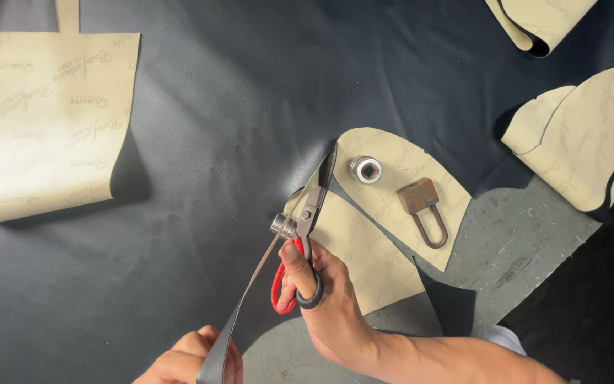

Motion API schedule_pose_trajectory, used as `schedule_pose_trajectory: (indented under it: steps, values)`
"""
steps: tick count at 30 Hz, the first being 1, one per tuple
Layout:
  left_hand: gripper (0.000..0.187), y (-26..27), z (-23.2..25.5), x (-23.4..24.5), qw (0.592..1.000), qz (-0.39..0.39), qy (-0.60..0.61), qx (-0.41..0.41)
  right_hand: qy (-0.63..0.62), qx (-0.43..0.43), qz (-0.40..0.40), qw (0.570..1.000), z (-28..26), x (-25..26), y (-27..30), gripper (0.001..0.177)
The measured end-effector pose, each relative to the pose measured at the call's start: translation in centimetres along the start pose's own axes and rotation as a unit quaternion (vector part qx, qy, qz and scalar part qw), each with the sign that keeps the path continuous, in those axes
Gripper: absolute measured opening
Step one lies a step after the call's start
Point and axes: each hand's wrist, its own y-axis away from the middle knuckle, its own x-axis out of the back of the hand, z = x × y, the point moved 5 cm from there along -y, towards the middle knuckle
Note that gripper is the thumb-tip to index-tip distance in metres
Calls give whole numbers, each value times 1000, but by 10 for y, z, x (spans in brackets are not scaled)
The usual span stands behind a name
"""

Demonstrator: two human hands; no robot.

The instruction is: The person positions two paper patterns on a large sheet of black fabric, secures them with metal weights, and cuts the fabric along the edges of the templates using shears.

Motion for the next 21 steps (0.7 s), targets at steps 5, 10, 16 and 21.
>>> schedule_pose_trajectory:
  steps: [5, 10, 16, 21]
  values:
    - [10, -29, 41, -62, 964, 225, -131, 56, 3, -39, -69, 997, -13, 14, 14, 32]
    - [2, -51, 41, -95, 746, 372, -497, 240, 151, -180, -136, 963, -46, 97, 50, 23]
    - [45, -75, 42, -146, 646, 535, -516, 176, 394, -141, -68, 906, -119, 212, 2, 22]
    - [44, -156, -8, -205, 743, 418, -501, 150, 574, -201, -113, 786, -179, 260, -44, 32]
